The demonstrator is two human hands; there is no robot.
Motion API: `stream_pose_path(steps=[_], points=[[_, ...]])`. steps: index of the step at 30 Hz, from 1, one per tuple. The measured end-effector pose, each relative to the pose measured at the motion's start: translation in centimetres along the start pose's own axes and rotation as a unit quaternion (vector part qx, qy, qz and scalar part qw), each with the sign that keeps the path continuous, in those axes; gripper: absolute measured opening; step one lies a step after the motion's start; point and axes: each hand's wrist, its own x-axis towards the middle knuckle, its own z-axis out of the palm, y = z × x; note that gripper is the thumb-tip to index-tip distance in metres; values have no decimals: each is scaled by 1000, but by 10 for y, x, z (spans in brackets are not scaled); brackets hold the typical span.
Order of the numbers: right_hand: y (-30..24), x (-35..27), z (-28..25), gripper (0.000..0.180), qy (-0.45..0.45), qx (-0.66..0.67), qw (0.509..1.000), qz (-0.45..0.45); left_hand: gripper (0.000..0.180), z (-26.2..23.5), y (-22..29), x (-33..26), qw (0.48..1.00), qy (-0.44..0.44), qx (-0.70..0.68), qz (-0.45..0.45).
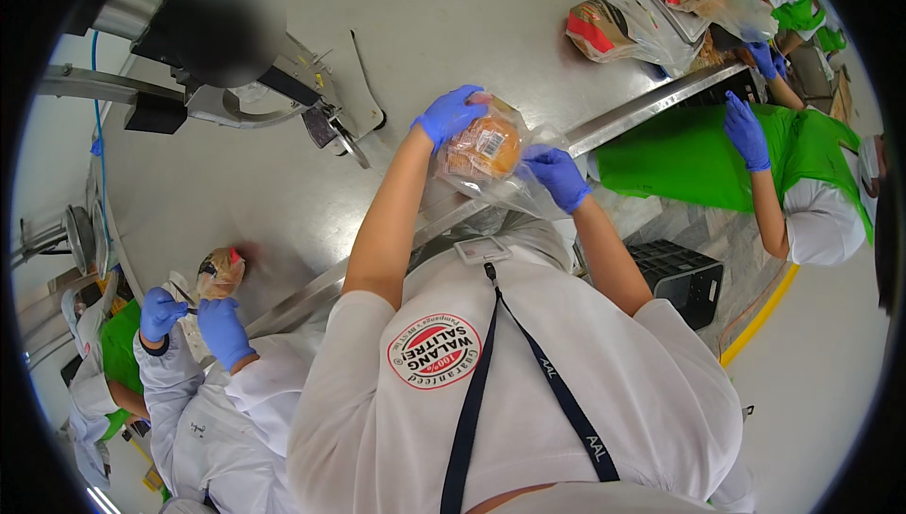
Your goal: The person places bread rolls into plastic bags, seals them using a heat-sealing machine, and sets the sealed packages aside. The process is repeated for multiple rolls.
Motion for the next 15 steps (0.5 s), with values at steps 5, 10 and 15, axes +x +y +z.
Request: stream_pose_path(steps=[5,10,15], points=[[4,16,8,29,43,33,991,-125,23,-6,-13,21,985,0,172,14],[-1,19,11,38,-70,140,985,-78,22,6,-65,14,889,207,-398,-88],[-3,37,8,36,-77,76,992,-73,26,6,-79,9,813,291,-473,-177]])
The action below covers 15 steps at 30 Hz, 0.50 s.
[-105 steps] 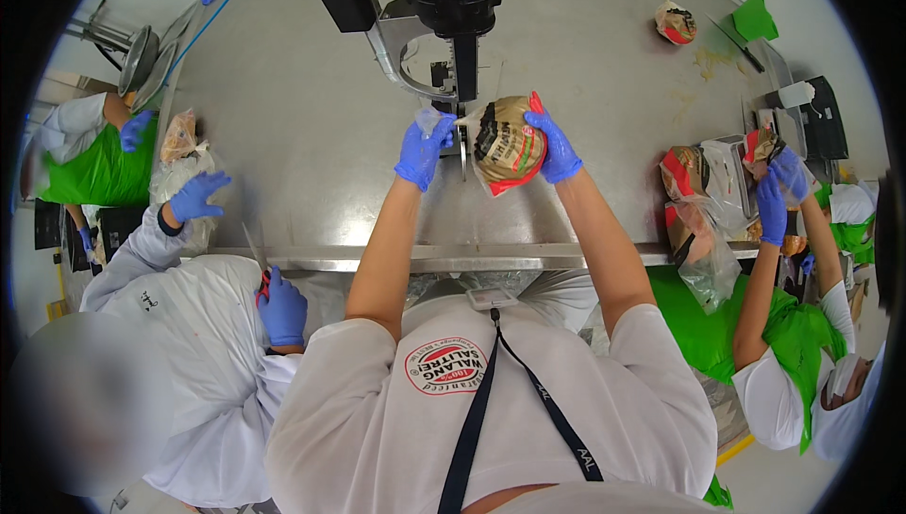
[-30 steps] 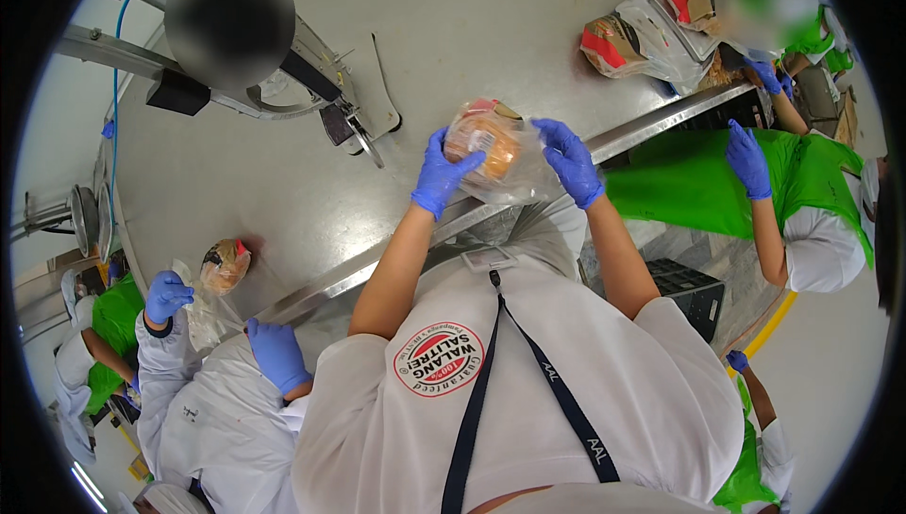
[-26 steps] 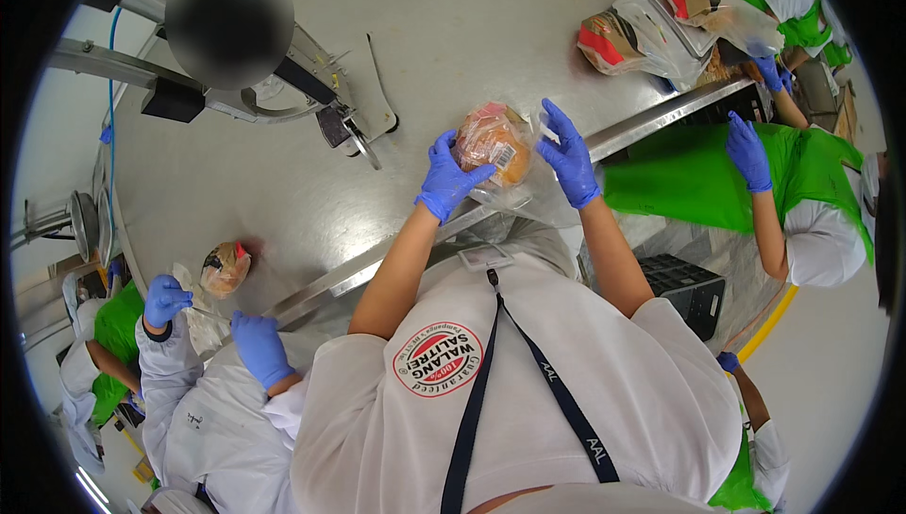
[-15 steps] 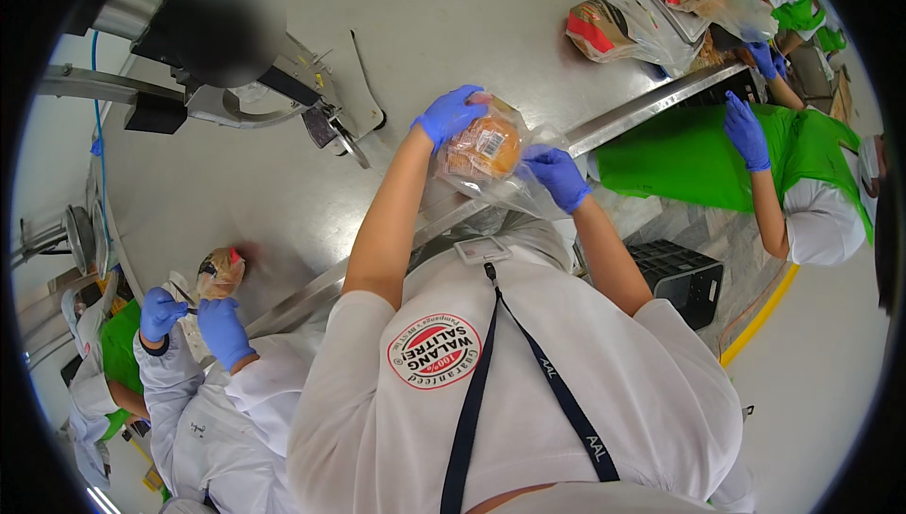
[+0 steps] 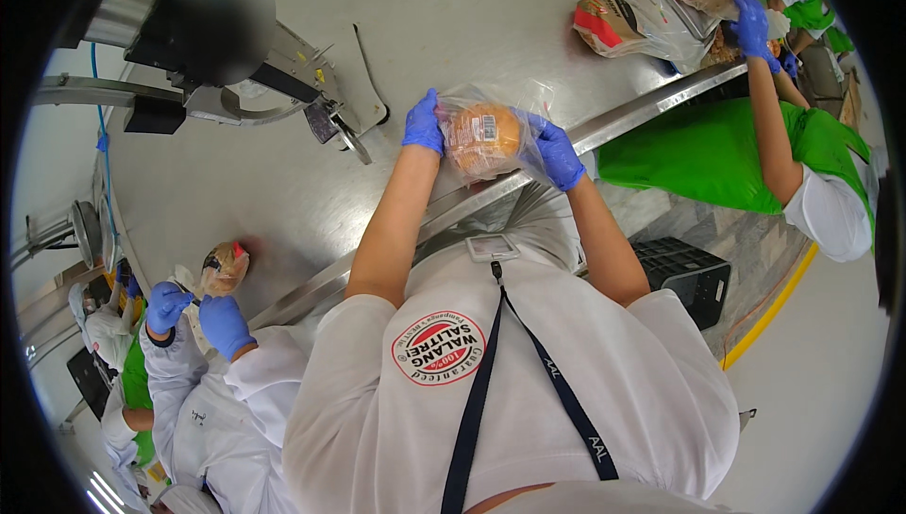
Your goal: The person places bread rolls into plastic bags, seals them using a heat-sealing machine, and sets the sealed packages aside. The process is repeated for multiple rolls.
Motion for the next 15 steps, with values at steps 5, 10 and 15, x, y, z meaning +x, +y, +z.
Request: stream_pose_path(steps=[5,10,15], points=[[-2,2,10,37,12,-51,998,-36,28,-13,-3,10,997,69,-30,18],[18,9,14,35,107,-79,981,-144,41,1,33,-14,901,-23,349,256],[11,13,8,29,70,-123,988,-57,54,65,73,-54,569,-162,645,483]])
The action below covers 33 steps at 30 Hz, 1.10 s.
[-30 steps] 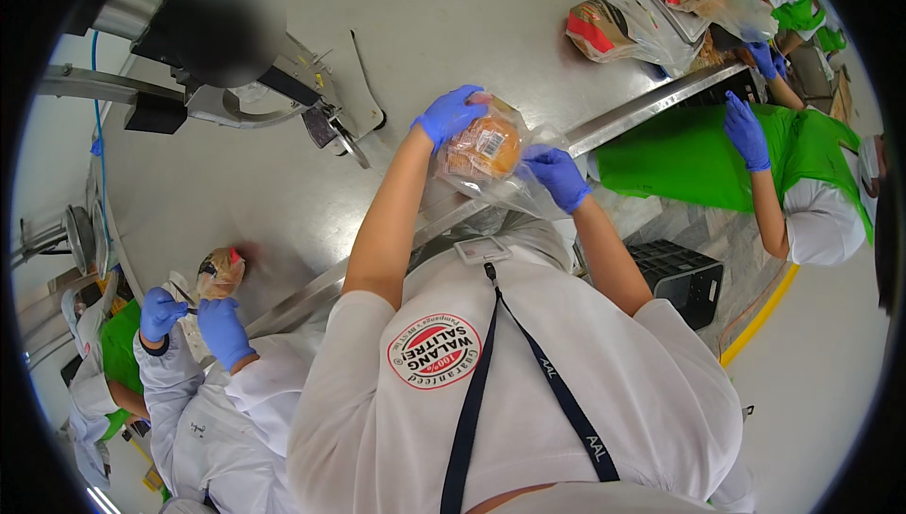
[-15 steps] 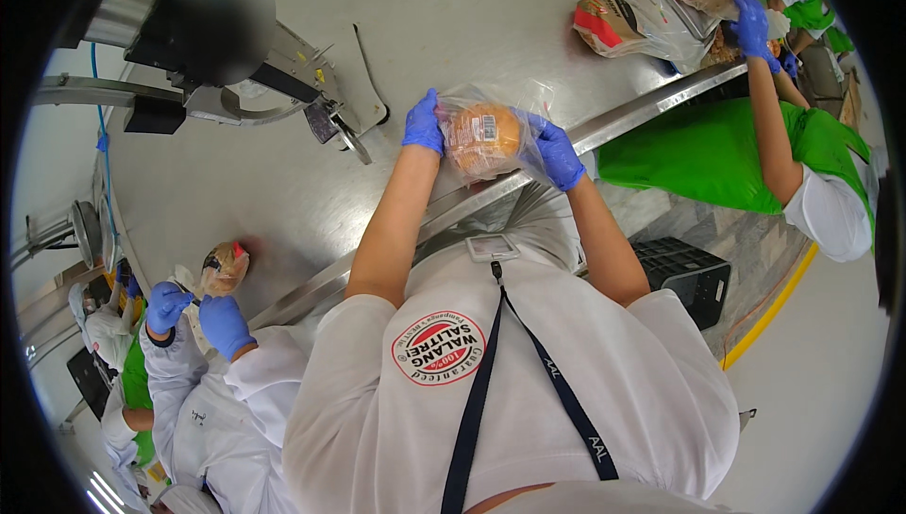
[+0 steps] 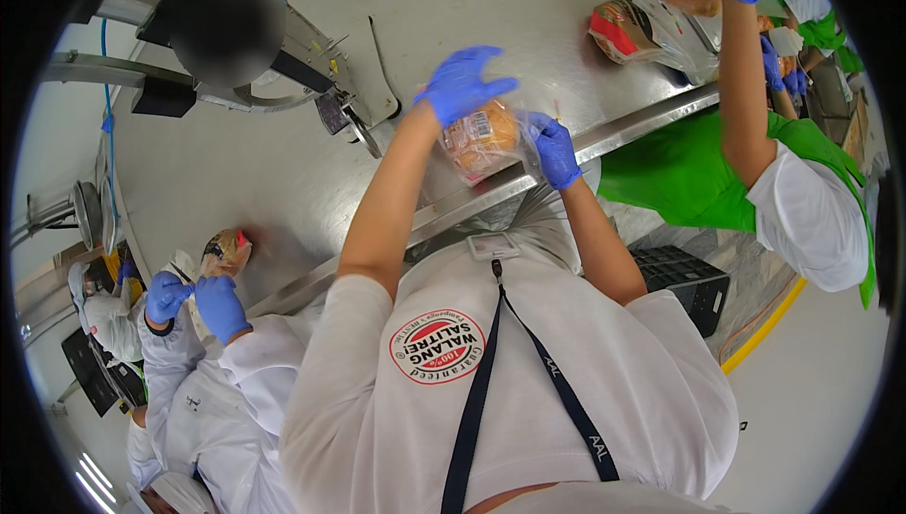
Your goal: The person places bread rolls into plastic bags, seals them using a heat-sealing machine, and sets the sealed packages aside. The process is repeated for multiple rolls.
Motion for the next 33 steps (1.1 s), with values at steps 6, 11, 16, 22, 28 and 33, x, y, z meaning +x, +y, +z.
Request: stream_pose_path(steps=[6,11,16,22,28,33], points=[[-6,15,14,28,-79,-7,996,-48,43,33,8,41,961,-272,-50,-21],[-38,21,30,28,-143,-202,954,-168,38,25,12,23,873,-20,-443,-203],[-85,19,55,29,-219,-387,855,-266,35,-12,2,-2,784,9,-585,-207],[-151,2,50,29,-268,-532,773,-218,36,-68,7,-32,760,88,-613,-198],[-160,21,36,17,-240,-684,557,-407,41,-61,-12,-44,736,150,-643,-148],[-220,35,60,15,-244,-680,521,-453,36,-53,-28,-59,720,205,-647,-145]])
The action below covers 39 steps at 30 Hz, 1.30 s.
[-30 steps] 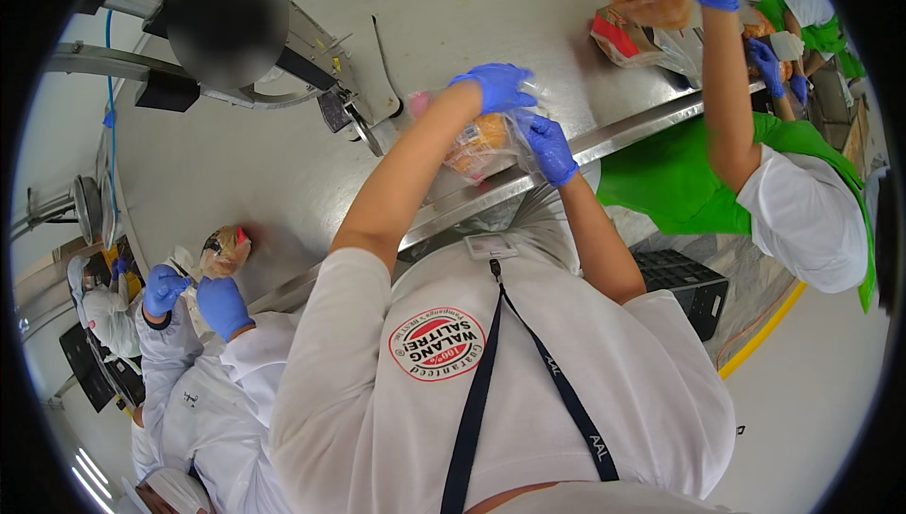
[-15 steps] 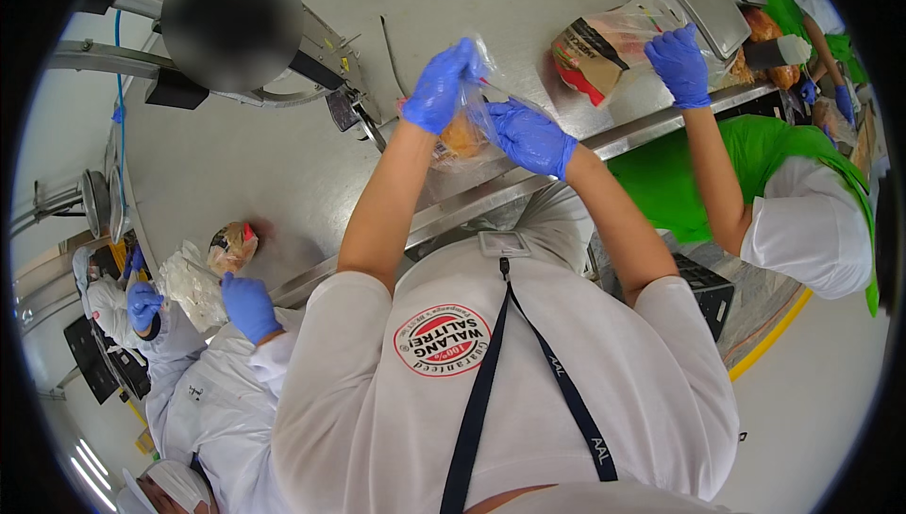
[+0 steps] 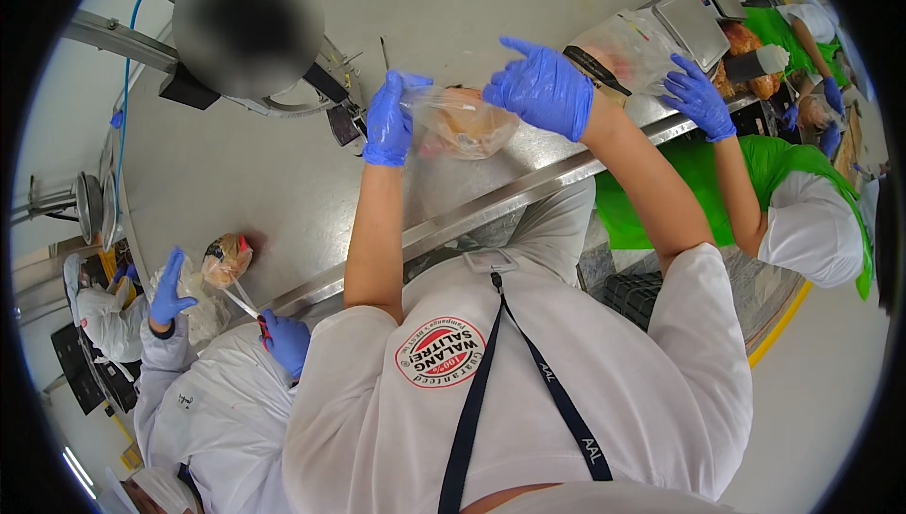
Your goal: The person places bread rolls into plastic bags, seals them using a heat-sealing machine, and sets the sealed packages aside. The process is repeated for multiple rolls.
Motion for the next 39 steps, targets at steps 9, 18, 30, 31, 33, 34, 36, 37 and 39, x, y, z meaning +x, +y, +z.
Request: stream_pose_path(steps=[9,18,30,31,33,34,36,37,39], points=[[32,-48,127,114,81,453,851,254,31,19,-31,-1,936,70,-335,-84],[16,28,120,44,-23,516,830,209,22,11,-36,15,988,-92,91,86],[-43,34,92,39,175,678,678,225,23,31,-75,-9,949,12,278,148],[-41,26,92,41,230,589,729,261,20,32,-70,-7,968,24,227,106],[-44,11,101,47,327,388,801,318,16,30,-57,-3,991,52,124,20],[-46,1,117,48,300,350,832,308,15,53,-34,-4,976,158,121,-92],[-54,-6,143,49,250,295,874,293,17,69,-16,-10,981,131,37,-137],[-58,-2,139,50,228,277,886,295,18,72,-15,-14,980,119,-7,-160],[-63,10,132,50,203,274,874,345,22,69,-29,-19,989,56,-30,-131]])
